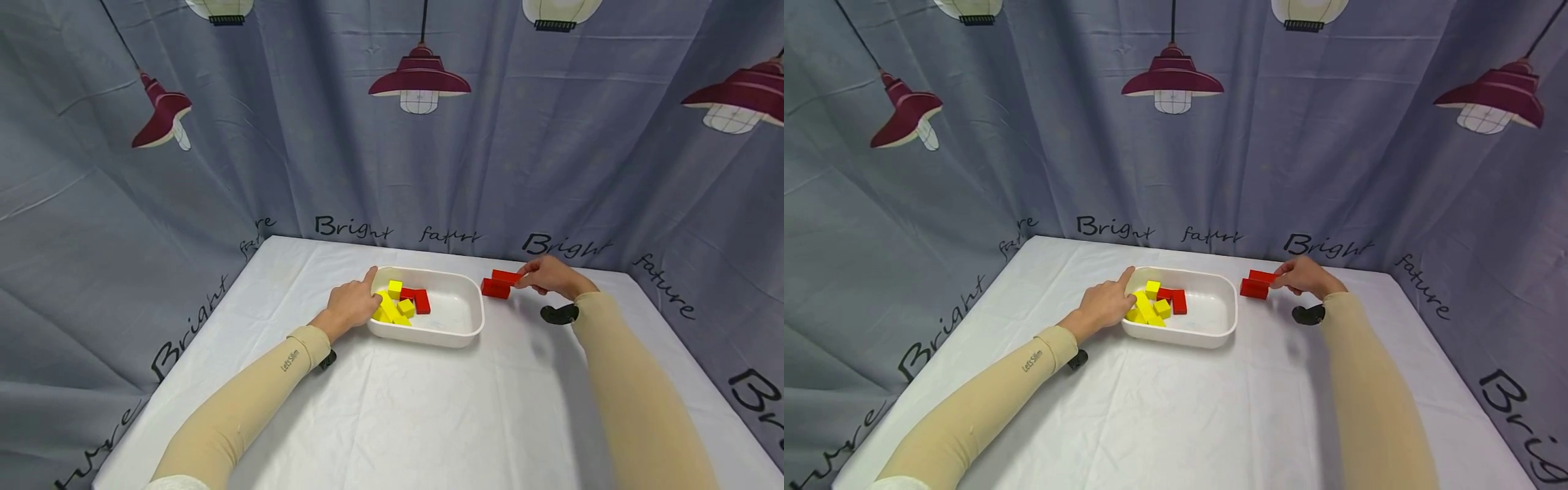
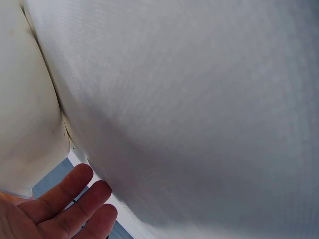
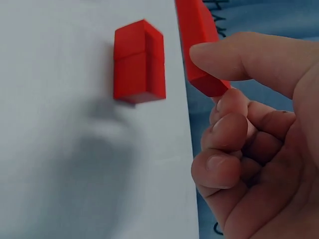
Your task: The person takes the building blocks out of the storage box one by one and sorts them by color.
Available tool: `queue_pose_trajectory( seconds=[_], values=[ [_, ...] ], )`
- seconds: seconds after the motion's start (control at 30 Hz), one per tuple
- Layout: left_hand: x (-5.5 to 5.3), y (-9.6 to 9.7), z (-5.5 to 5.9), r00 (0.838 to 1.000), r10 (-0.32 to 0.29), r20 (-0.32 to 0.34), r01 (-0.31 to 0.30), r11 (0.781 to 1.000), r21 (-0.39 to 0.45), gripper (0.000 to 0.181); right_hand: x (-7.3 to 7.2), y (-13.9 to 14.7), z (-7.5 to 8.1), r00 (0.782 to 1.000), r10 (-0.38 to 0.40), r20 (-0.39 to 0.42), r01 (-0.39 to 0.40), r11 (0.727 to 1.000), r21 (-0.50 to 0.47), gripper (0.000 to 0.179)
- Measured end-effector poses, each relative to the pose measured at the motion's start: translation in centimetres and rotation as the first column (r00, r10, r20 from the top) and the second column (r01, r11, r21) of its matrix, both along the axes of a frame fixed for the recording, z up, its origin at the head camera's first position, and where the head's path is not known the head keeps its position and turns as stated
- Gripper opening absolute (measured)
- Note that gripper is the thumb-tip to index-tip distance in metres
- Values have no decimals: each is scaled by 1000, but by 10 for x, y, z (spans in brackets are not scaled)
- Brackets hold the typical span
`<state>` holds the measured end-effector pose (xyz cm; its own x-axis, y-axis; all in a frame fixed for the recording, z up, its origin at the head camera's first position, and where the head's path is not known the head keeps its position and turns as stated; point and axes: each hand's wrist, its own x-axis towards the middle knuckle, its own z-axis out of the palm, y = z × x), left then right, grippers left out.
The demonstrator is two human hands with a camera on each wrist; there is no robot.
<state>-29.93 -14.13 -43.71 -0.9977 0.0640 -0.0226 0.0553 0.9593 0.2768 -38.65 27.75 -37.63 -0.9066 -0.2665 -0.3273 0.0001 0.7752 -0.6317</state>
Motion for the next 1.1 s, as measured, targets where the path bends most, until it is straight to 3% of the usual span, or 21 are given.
queue_pose_trajectory(
  seconds=[0.83, 1.1],
  values=[
    [-2, 1, -2, 1000, 12, 12, -12, 1000, -12, 69, 0, 46, -28, 987, -158, -20, 158, 987, -11, 51],
    [-2, 1, -2, 1000, 8, 18, -8, 1000, -17, 70, 2, 53, -39, 987, -161, -11, 161, 987, 18, 51]
  ],
)
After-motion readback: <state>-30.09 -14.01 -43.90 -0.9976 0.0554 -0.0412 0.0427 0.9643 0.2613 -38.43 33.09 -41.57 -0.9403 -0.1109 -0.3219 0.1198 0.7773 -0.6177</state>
